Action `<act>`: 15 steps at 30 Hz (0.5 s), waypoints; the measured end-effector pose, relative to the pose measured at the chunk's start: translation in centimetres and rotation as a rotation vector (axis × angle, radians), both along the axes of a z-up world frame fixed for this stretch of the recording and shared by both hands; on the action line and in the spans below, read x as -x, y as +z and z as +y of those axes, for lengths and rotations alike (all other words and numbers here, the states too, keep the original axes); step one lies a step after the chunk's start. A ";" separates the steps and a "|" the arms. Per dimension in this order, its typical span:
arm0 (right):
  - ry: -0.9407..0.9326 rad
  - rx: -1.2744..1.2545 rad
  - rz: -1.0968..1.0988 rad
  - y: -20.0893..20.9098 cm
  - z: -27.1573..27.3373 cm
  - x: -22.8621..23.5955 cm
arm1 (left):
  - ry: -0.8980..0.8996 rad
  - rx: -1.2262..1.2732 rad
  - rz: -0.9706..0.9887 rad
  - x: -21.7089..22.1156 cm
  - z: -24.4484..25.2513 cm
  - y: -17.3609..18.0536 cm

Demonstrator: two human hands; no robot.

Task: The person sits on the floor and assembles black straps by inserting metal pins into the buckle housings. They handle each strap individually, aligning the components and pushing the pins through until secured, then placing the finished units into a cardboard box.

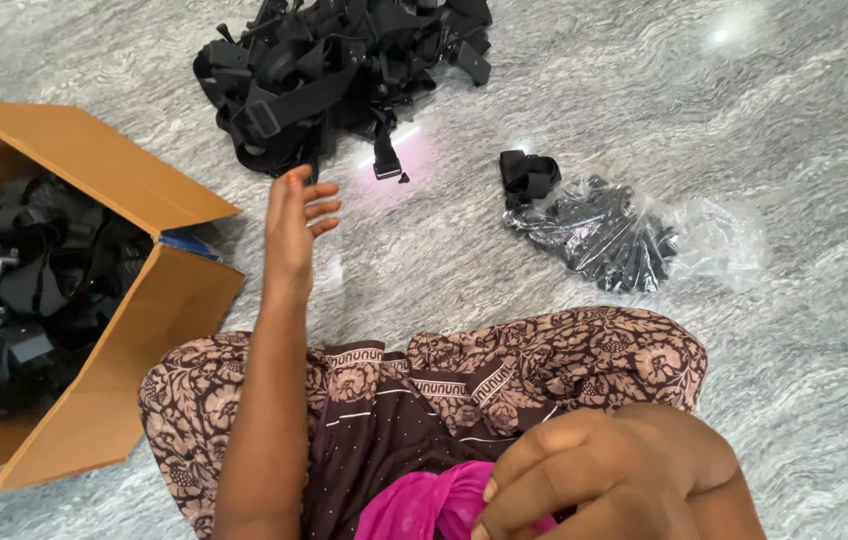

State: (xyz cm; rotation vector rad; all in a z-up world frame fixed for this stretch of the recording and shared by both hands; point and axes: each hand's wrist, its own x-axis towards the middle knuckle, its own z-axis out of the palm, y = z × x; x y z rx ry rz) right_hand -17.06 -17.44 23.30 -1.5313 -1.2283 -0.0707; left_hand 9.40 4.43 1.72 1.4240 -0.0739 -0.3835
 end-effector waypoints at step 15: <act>-0.660 0.840 0.214 -15.0 1.7 -11.1 | -0.213 -1.276 -0.793 -14.1 -10.7 -1.5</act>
